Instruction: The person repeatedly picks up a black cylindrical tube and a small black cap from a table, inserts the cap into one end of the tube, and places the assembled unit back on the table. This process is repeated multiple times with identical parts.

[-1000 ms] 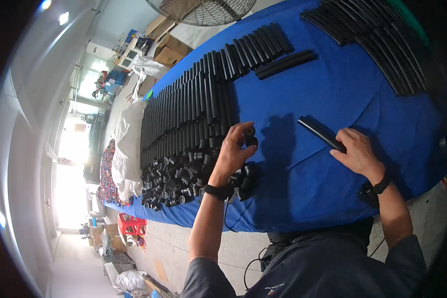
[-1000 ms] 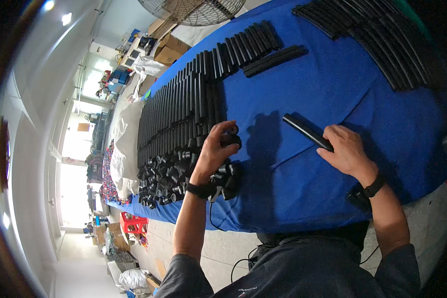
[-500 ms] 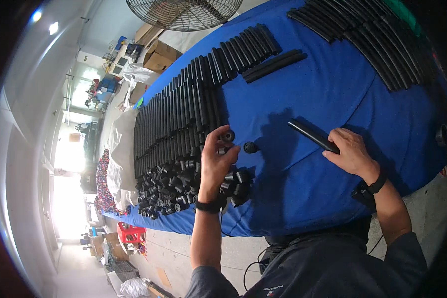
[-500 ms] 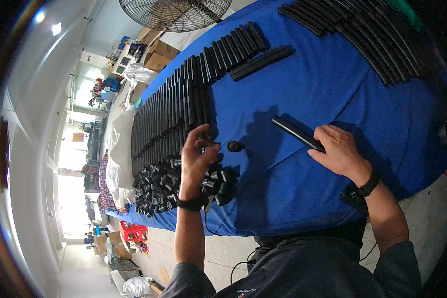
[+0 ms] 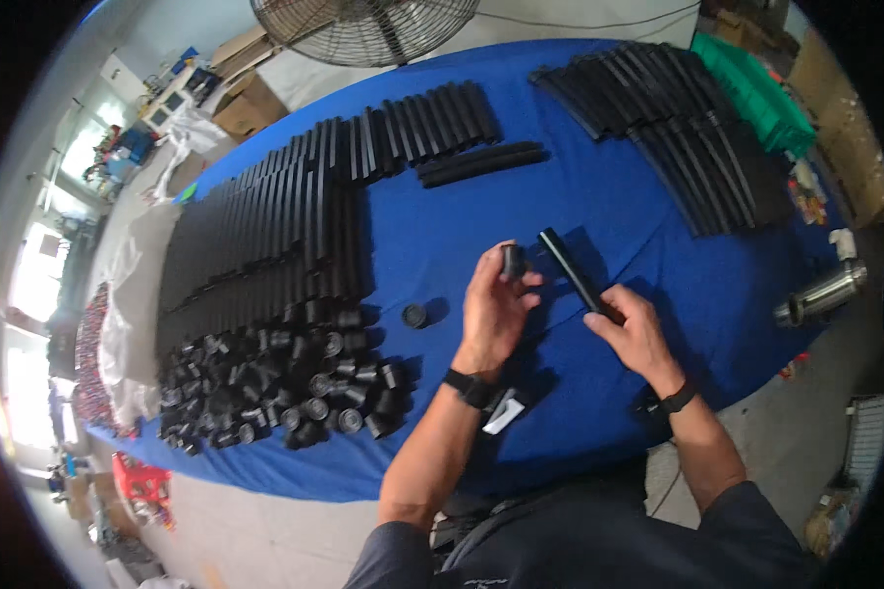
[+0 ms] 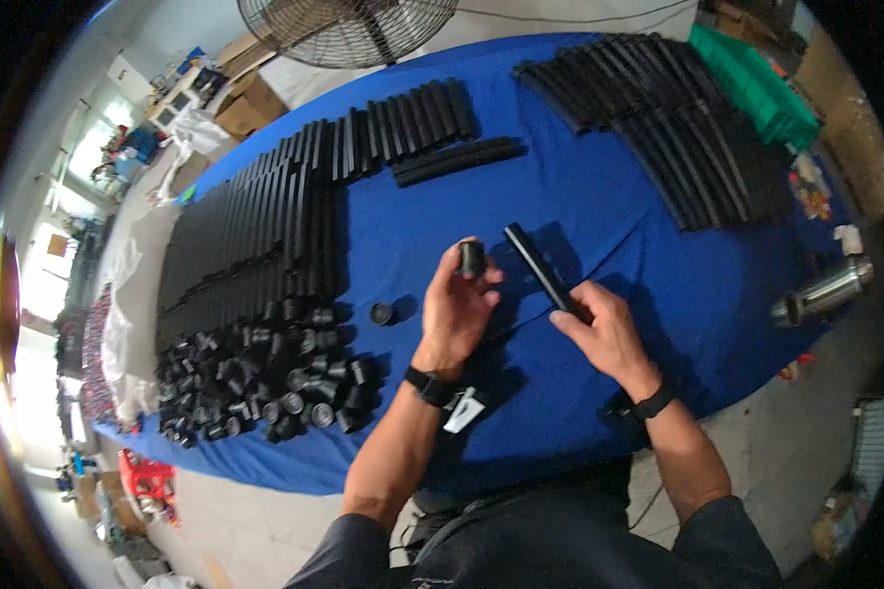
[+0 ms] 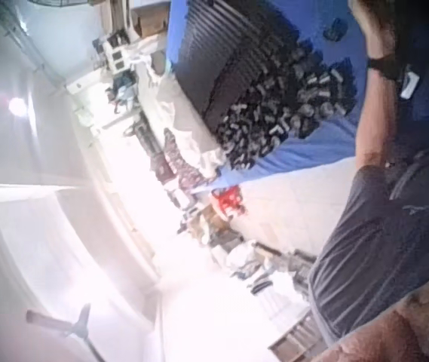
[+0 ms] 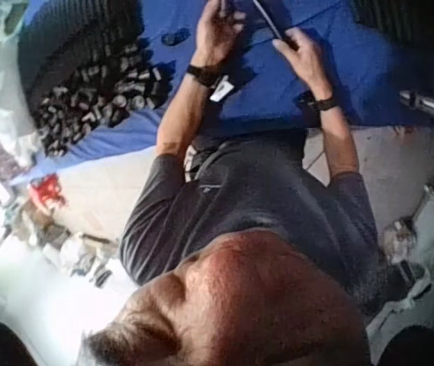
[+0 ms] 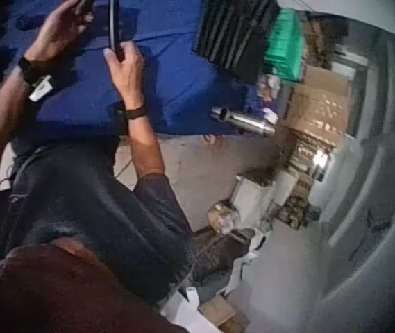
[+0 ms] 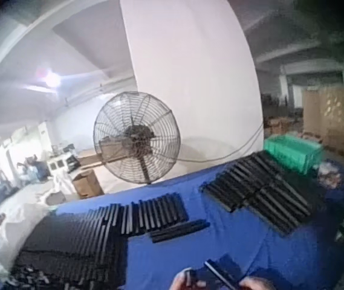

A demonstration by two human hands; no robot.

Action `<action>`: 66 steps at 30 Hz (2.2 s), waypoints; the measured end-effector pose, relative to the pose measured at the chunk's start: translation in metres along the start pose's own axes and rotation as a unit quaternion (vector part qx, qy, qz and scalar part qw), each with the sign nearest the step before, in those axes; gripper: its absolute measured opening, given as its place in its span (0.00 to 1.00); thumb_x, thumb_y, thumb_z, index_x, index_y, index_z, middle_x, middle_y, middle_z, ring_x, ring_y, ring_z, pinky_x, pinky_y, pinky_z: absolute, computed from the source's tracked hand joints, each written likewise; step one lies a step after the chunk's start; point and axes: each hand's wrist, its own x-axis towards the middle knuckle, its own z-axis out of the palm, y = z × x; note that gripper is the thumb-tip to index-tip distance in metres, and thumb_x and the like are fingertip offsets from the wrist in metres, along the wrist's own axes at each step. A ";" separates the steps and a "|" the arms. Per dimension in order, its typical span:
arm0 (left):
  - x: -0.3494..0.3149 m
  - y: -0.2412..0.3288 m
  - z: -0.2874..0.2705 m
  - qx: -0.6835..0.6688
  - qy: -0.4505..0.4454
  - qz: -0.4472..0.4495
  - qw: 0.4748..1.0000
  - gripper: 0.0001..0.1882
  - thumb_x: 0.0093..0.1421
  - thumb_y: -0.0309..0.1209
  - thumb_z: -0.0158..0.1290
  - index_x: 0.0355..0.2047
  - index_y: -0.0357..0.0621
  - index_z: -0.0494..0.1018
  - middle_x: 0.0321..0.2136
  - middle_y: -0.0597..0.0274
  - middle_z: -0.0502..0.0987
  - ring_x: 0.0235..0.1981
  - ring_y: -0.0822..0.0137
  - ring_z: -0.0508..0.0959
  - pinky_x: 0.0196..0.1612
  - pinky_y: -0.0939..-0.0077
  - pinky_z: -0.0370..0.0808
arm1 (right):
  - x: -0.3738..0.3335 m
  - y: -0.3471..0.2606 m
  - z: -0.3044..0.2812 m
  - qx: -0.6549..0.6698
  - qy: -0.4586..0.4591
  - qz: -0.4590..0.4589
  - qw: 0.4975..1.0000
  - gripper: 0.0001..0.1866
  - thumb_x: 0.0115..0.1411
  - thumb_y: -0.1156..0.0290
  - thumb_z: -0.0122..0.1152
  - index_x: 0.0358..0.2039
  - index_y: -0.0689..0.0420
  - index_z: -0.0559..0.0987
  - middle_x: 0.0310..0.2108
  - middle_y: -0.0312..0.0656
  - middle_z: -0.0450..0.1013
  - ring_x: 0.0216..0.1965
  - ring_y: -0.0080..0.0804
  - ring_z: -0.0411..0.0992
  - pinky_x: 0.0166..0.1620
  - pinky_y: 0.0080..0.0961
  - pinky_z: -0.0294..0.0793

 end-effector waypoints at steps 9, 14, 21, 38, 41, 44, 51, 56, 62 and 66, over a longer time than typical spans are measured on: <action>-0.025 0.013 -0.011 0.056 -0.204 -0.099 0.972 0.26 0.66 0.31 0.59 0.64 0.41 0.70 0.30 0.61 0.76 0.22 0.67 0.74 0.22 0.76 0.70 | -0.027 -0.027 -0.013 -0.033 -0.057 -0.054 0.996 0.17 0.66 0.66 0.65 0.49 0.66 0.77 0.39 0.47 0.75 0.40 0.40 0.75 0.44 0.32 0.74; -0.031 0.014 -0.023 0.027 -0.287 -0.106 0.952 0.28 0.60 0.28 0.65 0.60 0.35 0.74 0.25 0.59 0.77 0.20 0.68 0.74 0.22 0.75 0.69 | -0.038 -0.035 0.010 -0.018 -0.014 -0.048 0.999 0.20 0.60 0.67 0.73 0.47 0.62 0.75 0.39 0.46 0.74 0.40 0.36 0.75 0.44 0.33 0.74; -0.032 0.023 -0.019 0.015 -0.276 -0.135 0.951 0.27 0.57 0.27 0.67 0.57 0.32 0.76 0.27 0.60 0.79 0.22 0.70 0.76 0.24 0.76 0.72 | -0.030 -0.041 0.002 -0.056 -0.088 0.043 0.994 0.20 0.55 0.68 0.76 0.43 0.59 0.75 0.35 0.40 0.74 0.36 0.30 0.73 0.41 0.29 0.73; -0.019 0.014 -0.021 0.028 -0.153 -0.082 0.984 0.18 0.70 0.28 0.52 0.59 0.41 0.74 0.27 0.60 0.78 0.22 0.71 0.76 0.22 0.79 0.73 | 0.006 -0.076 -0.018 0.448 0.125 0.086 0.881 0.08 0.67 0.72 0.65 0.44 0.59 0.80 0.40 0.39 0.78 0.41 0.26 0.76 0.48 0.26 0.78; -0.023 0.013 -0.012 0.113 -0.182 -0.082 0.973 0.24 0.68 0.26 0.54 0.64 0.42 0.70 0.29 0.62 0.78 0.24 0.73 0.76 0.23 0.80 0.73 | -0.006 -0.042 -0.020 0.629 0.185 0.234 0.718 0.08 0.69 0.67 0.64 0.41 0.58 0.80 0.39 0.42 0.80 0.41 0.32 0.79 0.48 0.29 0.82; -0.033 0.021 0.001 0.135 -0.234 -0.113 0.956 0.30 0.65 0.24 0.59 0.67 0.43 0.68 0.28 0.64 0.77 0.24 0.74 0.76 0.26 0.80 0.74 | -0.022 -0.007 0.006 0.660 0.140 0.301 0.674 0.13 0.69 0.63 0.64 0.40 0.61 0.80 0.39 0.43 0.80 0.41 0.33 0.80 0.48 0.27 0.83; -0.035 0.020 -0.010 0.137 -0.238 -0.112 0.955 0.28 0.61 0.24 0.63 0.62 0.42 0.73 0.27 0.65 0.78 0.25 0.75 0.77 0.27 0.80 0.74 | -0.037 -0.051 0.003 0.379 0.009 0.315 0.870 0.19 0.64 0.58 0.71 0.42 0.61 0.78 0.31 0.41 0.78 0.31 0.30 0.79 0.39 0.22 0.82; -0.036 0.021 -0.012 0.120 -0.234 -0.117 0.958 0.25 0.62 0.24 0.64 0.59 0.41 0.75 0.28 0.63 0.80 0.25 0.74 0.79 0.27 0.80 0.75 | -0.016 -0.066 0.000 -0.404 0.083 -0.204 0.888 0.23 0.54 0.73 0.76 0.46 0.61 0.74 0.42 0.50 0.76 0.38 0.41 0.77 0.42 0.34 0.79; -0.030 0.019 -0.015 0.050 -0.265 -0.117 0.956 0.25 0.64 0.27 0.62 0.61 0.41 0.73 0.27 0.60 0.80 0.24 0.72 0.79 0.26 0.79 0.75 | -0.017 -0.031 -0.004 -0.146 0.000 0.015 0.989 0.24 0.57 0.75 0.73 0.51 0.60 0.73 0.46 0.49 0.77 0.46 0.44 0.79 0.51 0.36 0.78; -0.027 0.019 -0.019 0.023 -0.270 -0.112 0.956 0.26 0.63 0.28 0.62 0.62 0.38 0.72 0.26 0.59 0.79 0.23 0.70 0.78 0.25 0.77 0.75 | -0.025 -0.031 -0.011 -0.075 -0.068 0.029 0.994 0.23 0.59 0.71 0.71 0.53 0.60 0.73 0.47 0.48 0.78 0.48 0.41 0.79 0.53 0.34 0.77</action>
